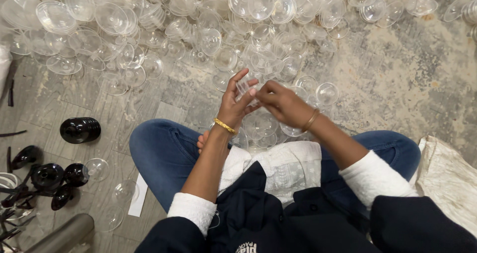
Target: The person sits cross-legged on the floor among a large spread of small clear plastic cups and repeatedly picks up cups one at a time, nesting them into a stack held in one hand, occasionally reaching aside to grab more cups and setting completed stacks aside.
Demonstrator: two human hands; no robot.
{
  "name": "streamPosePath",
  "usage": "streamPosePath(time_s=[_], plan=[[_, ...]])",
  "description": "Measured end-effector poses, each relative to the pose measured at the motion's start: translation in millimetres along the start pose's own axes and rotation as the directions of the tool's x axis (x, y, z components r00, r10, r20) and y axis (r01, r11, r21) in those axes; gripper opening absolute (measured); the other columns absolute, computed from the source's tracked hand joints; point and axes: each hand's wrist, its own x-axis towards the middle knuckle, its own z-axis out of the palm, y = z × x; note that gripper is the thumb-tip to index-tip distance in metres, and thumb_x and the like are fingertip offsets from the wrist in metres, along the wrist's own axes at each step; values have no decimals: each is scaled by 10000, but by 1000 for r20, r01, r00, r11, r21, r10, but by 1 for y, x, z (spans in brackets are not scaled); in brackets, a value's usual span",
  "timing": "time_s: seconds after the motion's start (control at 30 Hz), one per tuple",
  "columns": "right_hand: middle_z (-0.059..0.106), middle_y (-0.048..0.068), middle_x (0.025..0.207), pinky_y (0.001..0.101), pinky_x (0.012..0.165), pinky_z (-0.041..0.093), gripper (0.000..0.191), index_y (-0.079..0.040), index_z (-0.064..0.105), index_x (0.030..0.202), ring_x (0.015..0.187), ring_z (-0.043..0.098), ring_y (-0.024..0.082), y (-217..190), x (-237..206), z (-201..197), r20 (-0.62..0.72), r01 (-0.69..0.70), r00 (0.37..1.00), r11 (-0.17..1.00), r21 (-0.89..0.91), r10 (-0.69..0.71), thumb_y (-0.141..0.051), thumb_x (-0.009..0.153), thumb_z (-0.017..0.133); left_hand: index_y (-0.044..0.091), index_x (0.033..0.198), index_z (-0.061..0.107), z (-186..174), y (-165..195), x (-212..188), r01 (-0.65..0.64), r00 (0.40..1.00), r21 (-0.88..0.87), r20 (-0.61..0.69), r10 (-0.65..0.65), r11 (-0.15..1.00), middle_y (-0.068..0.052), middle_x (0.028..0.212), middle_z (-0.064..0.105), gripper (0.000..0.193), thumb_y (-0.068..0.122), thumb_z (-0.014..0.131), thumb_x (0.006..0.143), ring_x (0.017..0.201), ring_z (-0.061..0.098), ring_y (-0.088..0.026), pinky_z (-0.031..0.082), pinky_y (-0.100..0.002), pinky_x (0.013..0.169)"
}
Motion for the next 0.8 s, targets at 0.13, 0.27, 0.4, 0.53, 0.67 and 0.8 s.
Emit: streamPosePath(time_s=[0.13, 0.27, 0.4, 0.53, 0.67, 0.8], plan=[[663, 145, 1163, 447, 959, 537, 318, -43, 703, 1141, 1077, 664, 319, 34, 21, -15, -221, 69, 970, 986, -149, -101, 6, 828, 689, 146, 1499, 442, -1, -10, 10, -203, 979, 189, 23, 202, 961, -141, 1390, 537, 642, 102, 753, 939, 1154, 624, -205, 626, -375, 906], [682, 137, 1027, 401, 877, 549, 202, -56, 752, 1058, 971, 668, 288, 54, 26, -3, -310, -232, 941, 928, -292, 138, -87, 862, 789, 118, 1456, 458, -5, -15, 17, -234, 970, 208, -24, 244, 950, -152, 1404, 509, 614, 74, 763, 924, 1149, 615, -192, 644, -348, 894], [744, 51, 1067, 288, 841, 608, 130, -69, 748, 1081, 932, 745, 150, 38, 7, 17, -456, -473, 715, 847, 242, 530, -120, 962, 739, 132, 1484, 437, -3, -16, 19, -215, 975, 242, 0, 222, 946, -136, 1409, 519, 651, 108, 761, 920, 1146, 642, -200, 640, -319, 864], [770, 53, 1105, 267, 859, 623, 182, -36, 694, 1162, 975, 747, 124, 4, -1, 42, -416, -291, 765, 840, 458, 492, -93, 989, 689, 153, 1553, 400, 4, -16, 20, -126, 992, 256, 30, 122, 958, -169, 1404, 529, 740, 146, 768, 911, 1136, 627, -219, 628, -330, 858], [709, 108, 1242, 284, 962, 571, 240, 17, 626, 1281, 1130, 687, 150, -3, -7, 44, -332, -110, 853, 760, 641, 403, -49, 1053, 593, 154, 1572, 397, 4, -9, 15, -232, 973, 307, 91, 214, 923, -180, 1481, 547, 717, 177, 771, 960, 1299, 598, -231, 567, -361, 1042], [698, 108, 1236, 295, 965, 576, 251, 22, 623, 1289, 1141, 684, 163, 10, -16, 36, -244, -152, 912, 824, 545, 329, -31, 1046, 581, 176, 1482, 411, 6, -2, 16, 52, 999, -62, 15, -51, 997, -134, 1424, 527, 681, 204, 752, 893, 1207, 614, -226, 610, -430, 948]])
